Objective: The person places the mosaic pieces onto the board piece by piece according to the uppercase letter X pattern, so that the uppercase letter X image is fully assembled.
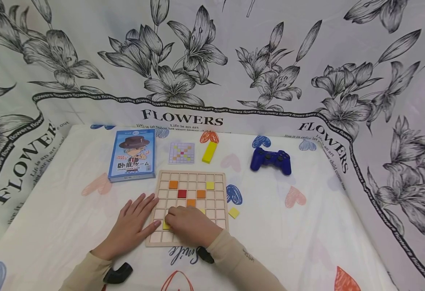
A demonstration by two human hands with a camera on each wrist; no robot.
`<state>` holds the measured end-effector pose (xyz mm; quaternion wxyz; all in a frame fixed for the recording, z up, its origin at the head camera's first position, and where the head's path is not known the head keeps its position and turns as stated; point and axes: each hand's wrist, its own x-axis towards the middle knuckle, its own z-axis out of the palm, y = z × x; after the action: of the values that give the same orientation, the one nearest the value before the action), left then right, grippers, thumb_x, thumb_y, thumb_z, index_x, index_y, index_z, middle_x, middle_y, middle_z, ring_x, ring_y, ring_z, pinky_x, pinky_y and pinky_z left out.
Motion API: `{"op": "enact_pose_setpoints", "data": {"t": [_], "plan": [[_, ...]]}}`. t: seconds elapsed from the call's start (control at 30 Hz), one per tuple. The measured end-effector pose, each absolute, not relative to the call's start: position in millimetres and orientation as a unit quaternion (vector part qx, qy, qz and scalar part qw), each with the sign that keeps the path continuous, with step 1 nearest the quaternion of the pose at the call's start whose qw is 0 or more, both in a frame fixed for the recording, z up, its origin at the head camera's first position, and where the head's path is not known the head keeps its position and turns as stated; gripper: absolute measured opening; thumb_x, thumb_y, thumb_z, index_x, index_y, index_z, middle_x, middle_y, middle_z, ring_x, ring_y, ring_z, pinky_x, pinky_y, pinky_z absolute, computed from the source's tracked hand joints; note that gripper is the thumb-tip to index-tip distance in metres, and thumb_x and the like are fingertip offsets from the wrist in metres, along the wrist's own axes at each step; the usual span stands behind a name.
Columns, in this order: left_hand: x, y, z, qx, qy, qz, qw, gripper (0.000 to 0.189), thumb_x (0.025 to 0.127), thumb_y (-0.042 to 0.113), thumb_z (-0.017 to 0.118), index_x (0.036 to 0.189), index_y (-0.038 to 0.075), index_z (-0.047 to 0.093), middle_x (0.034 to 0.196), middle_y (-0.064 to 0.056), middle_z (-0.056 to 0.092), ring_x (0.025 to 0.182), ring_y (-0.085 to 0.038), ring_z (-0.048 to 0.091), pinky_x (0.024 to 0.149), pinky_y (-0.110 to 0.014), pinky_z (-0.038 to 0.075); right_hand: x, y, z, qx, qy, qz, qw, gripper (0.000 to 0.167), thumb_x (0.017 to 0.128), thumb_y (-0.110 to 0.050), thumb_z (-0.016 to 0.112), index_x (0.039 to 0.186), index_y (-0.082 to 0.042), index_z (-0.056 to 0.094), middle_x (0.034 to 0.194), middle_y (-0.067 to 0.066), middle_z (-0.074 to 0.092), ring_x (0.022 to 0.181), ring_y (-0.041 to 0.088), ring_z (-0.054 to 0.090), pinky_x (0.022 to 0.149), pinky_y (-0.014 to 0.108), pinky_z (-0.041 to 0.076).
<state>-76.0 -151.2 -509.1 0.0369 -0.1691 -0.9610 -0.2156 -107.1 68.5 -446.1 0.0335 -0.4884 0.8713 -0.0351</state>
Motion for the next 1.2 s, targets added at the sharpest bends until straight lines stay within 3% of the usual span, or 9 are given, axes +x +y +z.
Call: {"op": "enact_pose_setpoints", "data": {"t": [0.47,0.63,0.83,1.2], "plan": [[-76,-150,-507,-0.168,-0.961,-0.218,0.035,0.07,0.092,0.051,0.054,0.149,0.015,0.036,0.155,-0.006,0.031,0.145,-0.032,0.018,0.114,-0.057,0.008,-106,68,-444,-0.481,0.875,-0.036,0.04,0.019,0.095,-0.028,0.06,0.111,-0.019,0.064,0.103,-0.007,0.06,0.083,0.005,0.054,0.08,0.017,0.05],[-75,-150,-507,-0.169,-0.961,-0.215,0.035,0.07,0.092,0.052,0.054,0.148,0.014,0.036,0.155,-0.007,0.032,0.145,-0.032,0.019,0.114,-0.057,0.008,-107,76,-441,-0.48,0.876,-0.045,0.014,0.022,0.093,-0.027,0.061,0.113,-0.018,0.064,0.106,-0.006,0.061,0.085,0.007,0.056,0.082,0.02,0.051],[-75,-150,-506,-0.169,-0.962,-0.212,0.039,0.07,0.092,0.052,0.054,0.148,0.014,0.037,0.154,-0.007,0.032,0.144,-0.032,0.02,0.114,-0.057,0.009,-112,101,-434,-0.46,0.887,-0.044,-0.024,0.022,0.092,-0.028,0.065,0.111,-0.018,0.065,0.104,-0.006,0.062,0.087,0.008,0.057,0.083,0.02,0.052],[-75,-149,-506,-0.166,-0.962,-0.215,0.033,0.071,0.092,0.052,0.054,0.148,0.014,0.036,0.155,-0.007,0.032,0.145,-0.032,0.019,0.115,-0.057,0.008,-115,164,-437,-0.38,0.922,-0.069,-0.038,0.022,0.085,-0.027,0.073,0.103,-0.017,0.068,0.098,-0.008,0.064,0.085,0.005,0.061,0.078,0.022,0.053]]}}
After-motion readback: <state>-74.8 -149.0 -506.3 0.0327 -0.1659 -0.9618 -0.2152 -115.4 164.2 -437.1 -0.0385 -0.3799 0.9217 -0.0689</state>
